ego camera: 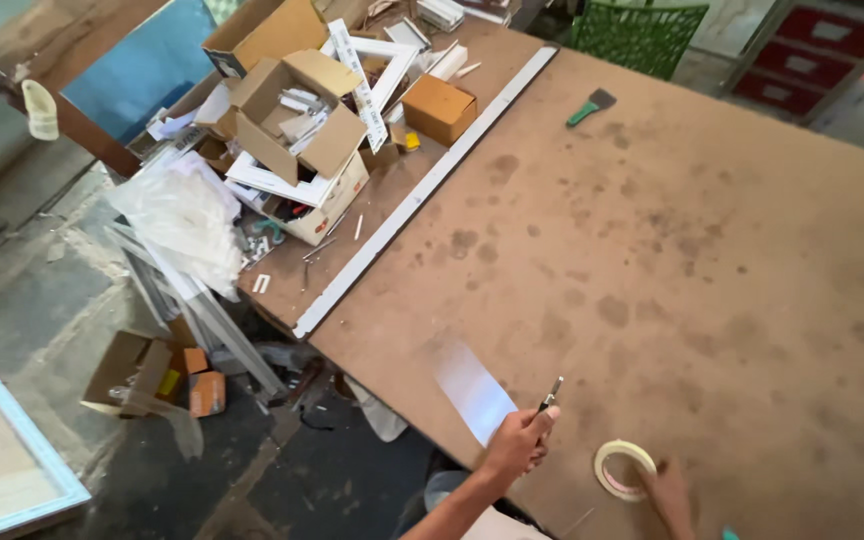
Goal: The person picks up a roll of masking tape and a black cable on a workbench. They use a utility knife to trim the cable, then wrap the cable with masking tape by hand. The wrapped cable remains in the person's hands at the end of the clip.
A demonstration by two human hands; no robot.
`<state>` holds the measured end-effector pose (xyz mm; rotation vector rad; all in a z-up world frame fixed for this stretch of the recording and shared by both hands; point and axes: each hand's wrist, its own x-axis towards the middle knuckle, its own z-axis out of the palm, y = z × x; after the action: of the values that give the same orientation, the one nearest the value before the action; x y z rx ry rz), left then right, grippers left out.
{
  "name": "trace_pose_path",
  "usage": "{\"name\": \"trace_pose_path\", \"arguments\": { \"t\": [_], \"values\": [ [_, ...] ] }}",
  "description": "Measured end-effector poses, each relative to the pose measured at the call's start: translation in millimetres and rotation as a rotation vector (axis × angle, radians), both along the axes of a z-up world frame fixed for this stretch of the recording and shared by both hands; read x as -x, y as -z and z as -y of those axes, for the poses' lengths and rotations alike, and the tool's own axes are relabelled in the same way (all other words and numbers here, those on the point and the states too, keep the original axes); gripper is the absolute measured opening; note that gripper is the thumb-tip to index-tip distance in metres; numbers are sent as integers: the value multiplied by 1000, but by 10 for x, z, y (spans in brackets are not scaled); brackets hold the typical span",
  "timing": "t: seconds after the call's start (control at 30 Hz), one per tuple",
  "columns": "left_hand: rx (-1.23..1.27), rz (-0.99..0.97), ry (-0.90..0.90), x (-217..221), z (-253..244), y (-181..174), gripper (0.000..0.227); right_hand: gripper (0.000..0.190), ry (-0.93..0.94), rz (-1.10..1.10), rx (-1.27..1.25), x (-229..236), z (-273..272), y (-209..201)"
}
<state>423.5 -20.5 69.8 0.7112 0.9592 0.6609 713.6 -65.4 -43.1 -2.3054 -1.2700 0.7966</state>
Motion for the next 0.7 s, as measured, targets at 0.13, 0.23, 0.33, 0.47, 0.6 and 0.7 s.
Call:
{"name": "trace_pose_path", "arguments": {
  "t": [0.13,0.23,0.33,0.47,0.6,0.7],
  "values": [
    [10,-164,123,-105,-106,-200,41,47,334,-406,-90,-68,411,5],
    [-26,-248,156,-280,-81,-121,38,37,463,-806,-218,5,690,-129],
    [-28,-78,64,-329,-71,-87,43,31,547,-1108,-351,142,983,-376],
    [-45,-112,123,-326,-47,-261,53,32,440,-1275,-492,230,1171,-699],
    [33,-71,207,-330,-69,-559,56,31,156,-1284,-587,299,1179,-1071],
    [45,-28,245,-381,-80,-695,55,26,-16,-1265,-631,343,1185,-1336]
  ]
}}
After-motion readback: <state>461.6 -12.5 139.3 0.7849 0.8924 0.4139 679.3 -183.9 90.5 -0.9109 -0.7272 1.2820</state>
